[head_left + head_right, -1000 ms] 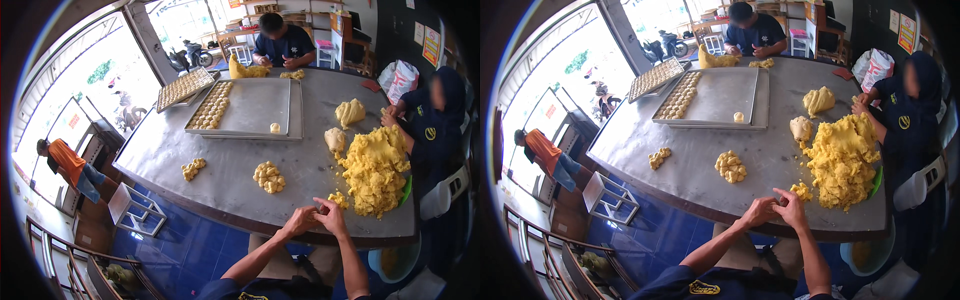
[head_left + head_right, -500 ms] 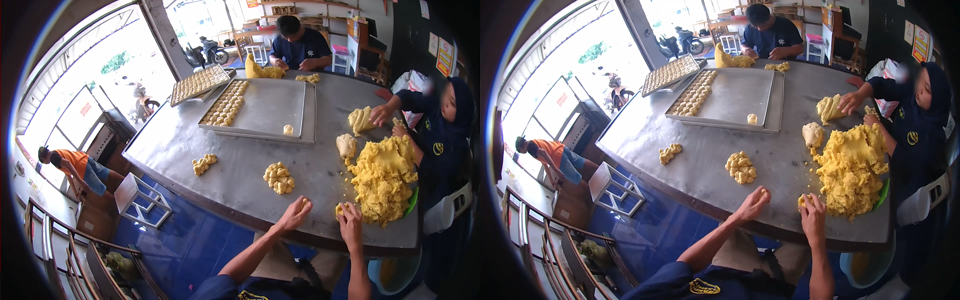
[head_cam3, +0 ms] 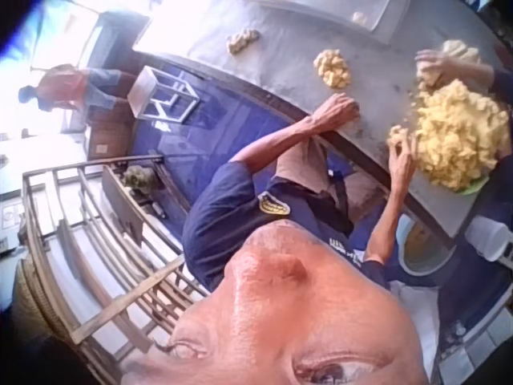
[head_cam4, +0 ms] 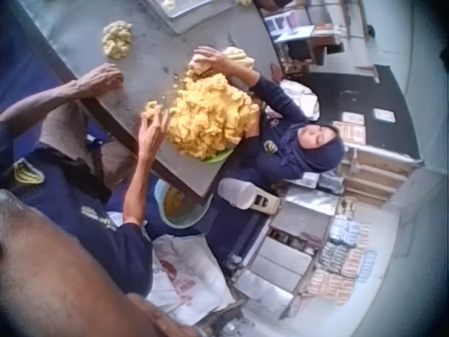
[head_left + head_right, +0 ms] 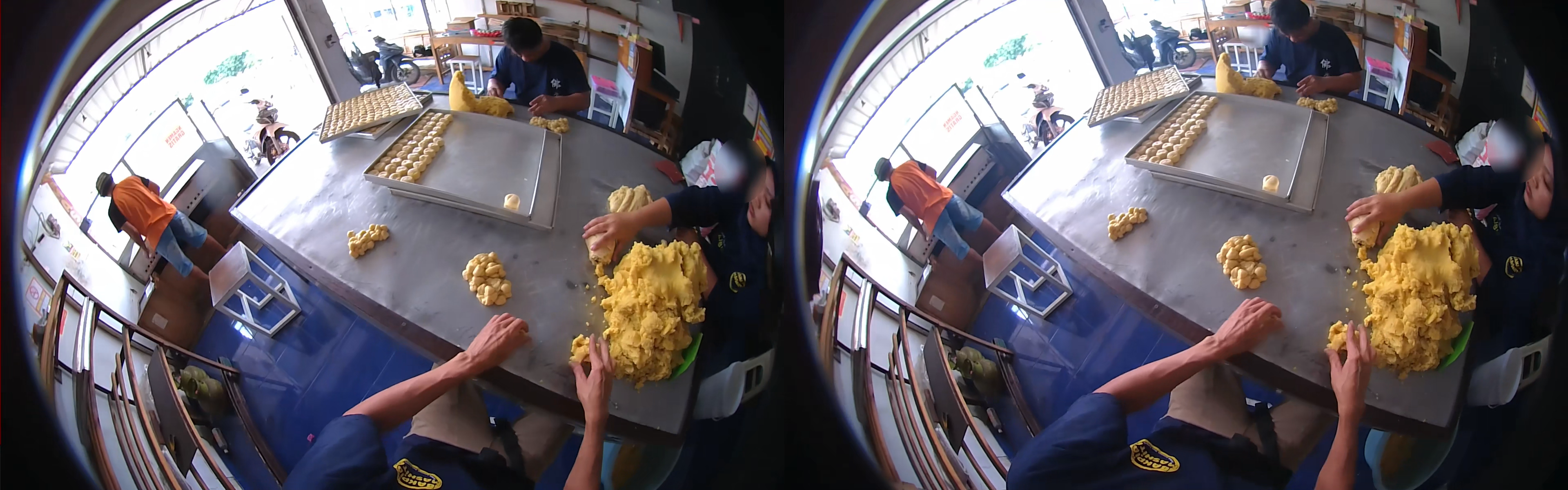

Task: The person dries their hands with a cloth, sits down at a table, and assembles pastries by hand by pinching portions of yellow filling and wrapping them in dough.

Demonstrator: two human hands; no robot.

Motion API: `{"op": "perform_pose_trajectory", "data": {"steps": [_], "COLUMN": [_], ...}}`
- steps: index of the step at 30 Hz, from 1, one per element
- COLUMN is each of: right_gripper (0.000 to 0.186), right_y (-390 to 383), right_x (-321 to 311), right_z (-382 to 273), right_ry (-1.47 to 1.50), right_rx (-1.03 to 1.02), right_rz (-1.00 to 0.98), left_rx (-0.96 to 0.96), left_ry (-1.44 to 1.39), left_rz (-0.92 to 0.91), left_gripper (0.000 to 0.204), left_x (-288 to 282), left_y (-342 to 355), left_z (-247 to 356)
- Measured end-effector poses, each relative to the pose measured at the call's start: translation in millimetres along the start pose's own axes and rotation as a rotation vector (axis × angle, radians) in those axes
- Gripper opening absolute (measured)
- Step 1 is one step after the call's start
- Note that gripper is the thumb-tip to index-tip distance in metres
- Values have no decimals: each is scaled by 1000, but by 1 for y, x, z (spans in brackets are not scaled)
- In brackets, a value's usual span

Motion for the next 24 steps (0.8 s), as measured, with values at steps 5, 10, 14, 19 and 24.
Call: {"op": "perform_pose_trajectory", "data": {"steps": [5, 10, 14, 19, 24], "right_gripper": [66, 60, 57, 69, 54], "right_y": [7, 18, 23, -1, 0], "right_x": [5, 1, 18, 11, 14], "right_z": [-1, 26, 23, 19, 28], "right_ry": [28, 170, 23, -30, 77], "right_rx": [34, 174, 114, 43, 48], "right_rz": [-56, 18, -22, 16, 121], "left_rx": [140, -377, -43, -48, -70], "left_ry": [48, 92, 344, 304, 70], "left_rz": [291, 115, 322, 148, -158], "left_gripper": [21, 27, 21, 29, 38], "left_x": [-19, -35, -18, -8, -21], "left_y": [-20, 43, 61, 45, -5], "left_z": [11, -4, -9, -23, 16]}}
Point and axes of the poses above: each hand's wrist, its own y-axis towards the middle knuckle, its own x-axis out of the palm, z = x × y, the point moved 10 cm from there along y, towards the middle knuckle, and after that the axes turned 2 degrees about -x, right-handed, at the moved point
